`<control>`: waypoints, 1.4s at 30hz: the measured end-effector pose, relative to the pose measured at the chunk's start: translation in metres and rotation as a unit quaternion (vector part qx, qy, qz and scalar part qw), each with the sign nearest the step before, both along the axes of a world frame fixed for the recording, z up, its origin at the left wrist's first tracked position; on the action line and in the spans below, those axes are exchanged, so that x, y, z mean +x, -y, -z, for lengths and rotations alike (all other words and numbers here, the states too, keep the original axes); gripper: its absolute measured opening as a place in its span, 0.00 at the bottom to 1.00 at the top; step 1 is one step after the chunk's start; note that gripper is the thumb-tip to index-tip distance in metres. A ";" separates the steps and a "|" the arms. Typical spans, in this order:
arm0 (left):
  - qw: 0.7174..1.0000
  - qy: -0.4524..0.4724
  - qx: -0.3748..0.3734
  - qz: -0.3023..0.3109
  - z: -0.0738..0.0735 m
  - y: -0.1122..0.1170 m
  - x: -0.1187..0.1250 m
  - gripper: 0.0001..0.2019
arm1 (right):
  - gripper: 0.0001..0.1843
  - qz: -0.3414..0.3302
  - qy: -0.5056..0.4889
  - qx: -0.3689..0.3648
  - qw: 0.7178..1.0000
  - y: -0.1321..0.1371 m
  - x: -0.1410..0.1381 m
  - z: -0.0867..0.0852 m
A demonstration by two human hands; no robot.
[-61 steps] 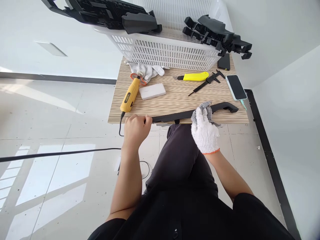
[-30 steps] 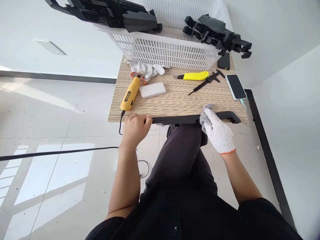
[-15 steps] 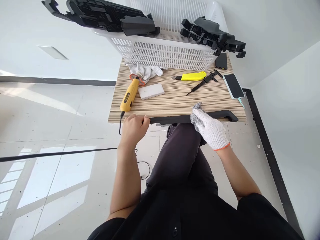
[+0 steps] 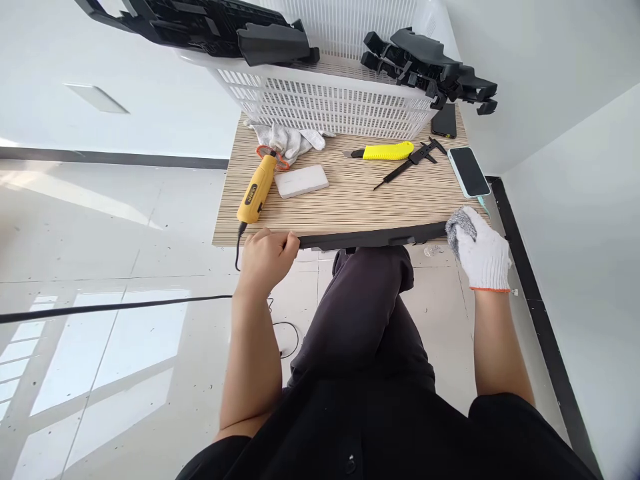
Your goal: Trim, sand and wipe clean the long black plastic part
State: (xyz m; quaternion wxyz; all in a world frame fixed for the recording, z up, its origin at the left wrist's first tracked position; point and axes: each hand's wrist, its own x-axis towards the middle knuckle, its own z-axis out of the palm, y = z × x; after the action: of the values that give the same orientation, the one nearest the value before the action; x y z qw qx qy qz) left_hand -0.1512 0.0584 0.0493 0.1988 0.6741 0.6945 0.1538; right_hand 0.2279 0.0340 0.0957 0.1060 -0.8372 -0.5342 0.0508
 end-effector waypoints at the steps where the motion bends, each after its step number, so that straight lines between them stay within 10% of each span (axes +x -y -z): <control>1: 1.000 -0.001 0.003 -0.001 0.001 0.000 0.000 0.21 | 0.28 0.007 -0.001 0.009 1.000 0.001 0.003 0.001; 6: 1.000 -0.007 0.017 -0.017 0.005 0.000 0.003 0.20 | 0.28 0.004 -0.017 0.068 0.997 0.003 -0.008 0.015; 16: 0.999 -0.012 0.034 -0.008 0.010 0.002 0.001 0.20 | 0.31 -0.288 -0.076 0.098 0.950 0.010 -0.063 0.043; 33: 0.997 -0.004 0.083 0.003 0.014 0.004 0.000 0.30 | 0.26 -0.207 -0.123 0.087 0.967 0.007 -0.090 0.026; 42: 0.994 0.000 0.112 -0.001 0.018 0.008 0.004 0.29 | 0.26 0.019 -0.060 0.160 0.985 0.002 -0.020 0.037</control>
State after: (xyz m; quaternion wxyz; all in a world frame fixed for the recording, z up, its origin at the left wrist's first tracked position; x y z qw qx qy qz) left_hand -0.1476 0.0501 0.0312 0.1224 0.6916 0.6733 0.2308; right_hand 0.2078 0.0318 0.0583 0.2715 -0.8147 -0.5123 0.0129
